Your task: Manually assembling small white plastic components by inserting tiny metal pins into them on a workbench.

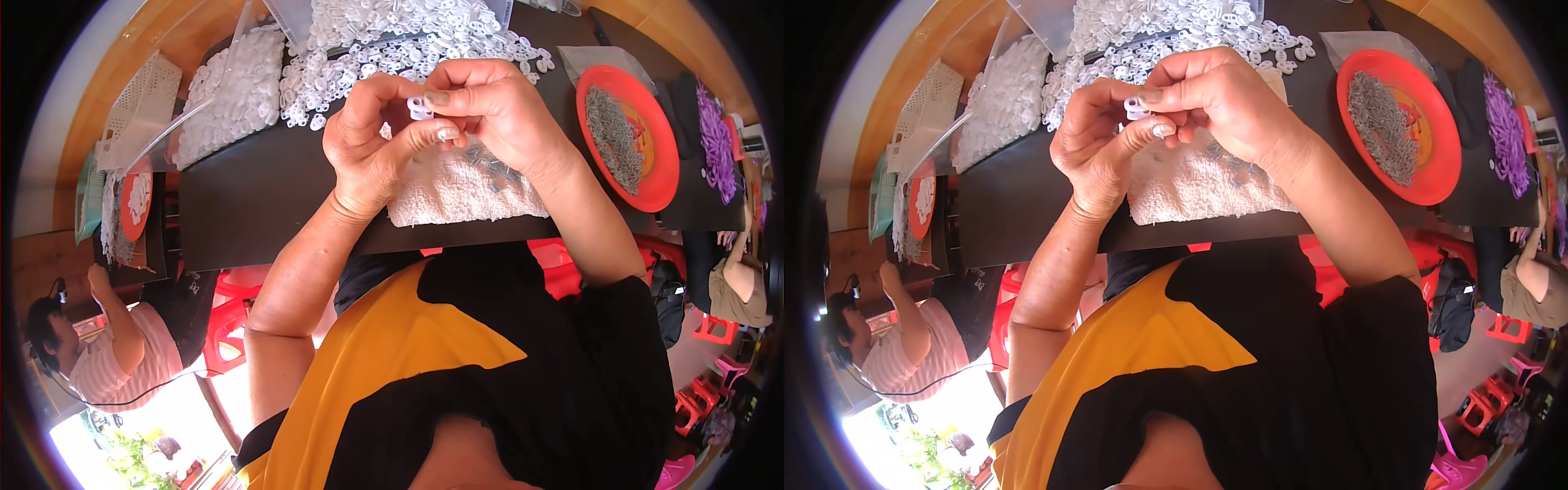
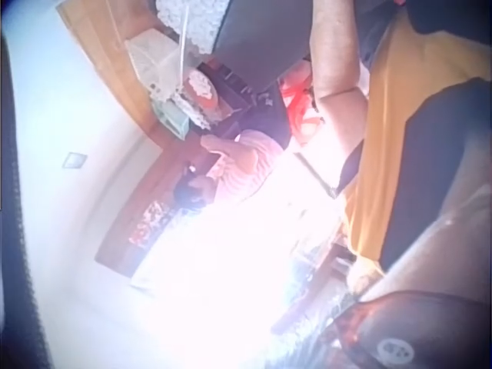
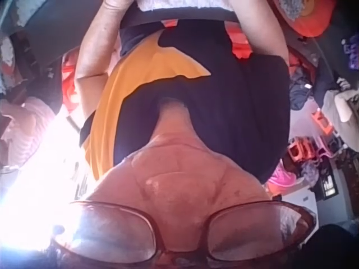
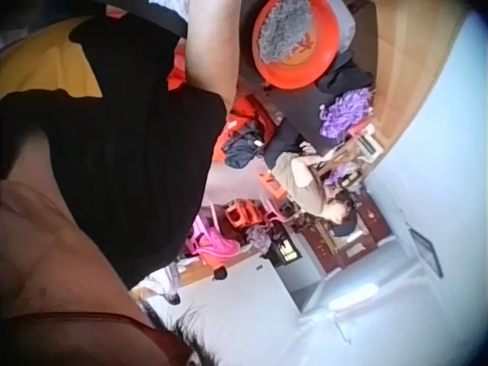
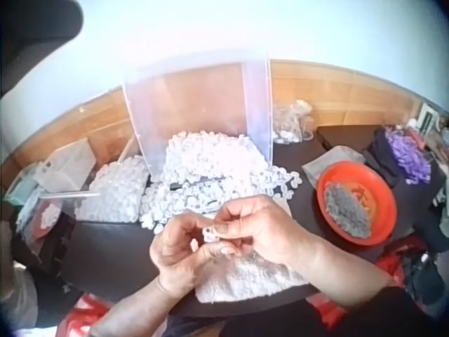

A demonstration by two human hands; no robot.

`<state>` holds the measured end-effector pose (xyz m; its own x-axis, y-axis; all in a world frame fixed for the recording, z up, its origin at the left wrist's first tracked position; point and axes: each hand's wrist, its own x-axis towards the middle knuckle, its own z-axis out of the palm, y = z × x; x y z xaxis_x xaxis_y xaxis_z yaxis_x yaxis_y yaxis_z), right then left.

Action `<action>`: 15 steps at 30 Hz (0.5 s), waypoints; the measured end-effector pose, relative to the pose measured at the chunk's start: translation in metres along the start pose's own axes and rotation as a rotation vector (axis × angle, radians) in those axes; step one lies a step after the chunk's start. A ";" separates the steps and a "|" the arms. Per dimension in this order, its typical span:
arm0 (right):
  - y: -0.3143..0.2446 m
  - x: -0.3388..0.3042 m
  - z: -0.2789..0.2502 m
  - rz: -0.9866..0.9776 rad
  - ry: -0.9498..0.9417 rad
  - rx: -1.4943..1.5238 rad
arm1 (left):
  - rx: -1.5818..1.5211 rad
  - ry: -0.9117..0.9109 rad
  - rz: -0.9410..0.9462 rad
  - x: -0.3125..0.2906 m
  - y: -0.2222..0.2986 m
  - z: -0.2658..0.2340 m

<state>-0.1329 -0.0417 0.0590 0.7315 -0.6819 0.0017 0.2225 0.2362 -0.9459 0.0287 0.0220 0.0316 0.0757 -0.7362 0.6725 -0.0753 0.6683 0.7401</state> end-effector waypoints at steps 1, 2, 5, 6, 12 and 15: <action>0.000 0.000 0.000 0.005 -0.002 -0.007 | 0.001 0.001 0.001 0.000 0.002 -0.001; -0.001 -0.001 0.001 0.005 -0.003 -0.007 | 0.004 -0.017 -0.021 0.000 0.003 -0.003; -0.002 -0.001 0.003 0.073 0.020 0.024 | -0.097 -0.012 -0.077 0.000 0.006 0.001; -0.002 -0.001 0.004 0.059 0.017 0.001 | -0.204 0.009 -0.111 0.000 0.006 0.002; -0.002 -0.005 0.011 0.087 0.021 0.065 | -0.097 -0.019 -0.042 0.000 0.004 -0.004; 0.000 -0.007 0.014 0.089 0.023 0.113 | -0.038 -0.043 -0.070 -0.002 0.001 -0.009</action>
<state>-0.1291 -0.0277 0.0634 0.7369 -0.6701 -0.0891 0.2292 0.3717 -0.8996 0.0378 0.0247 0.0307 0.0370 -0.7846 0.6188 -0.0338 0.6179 0.7855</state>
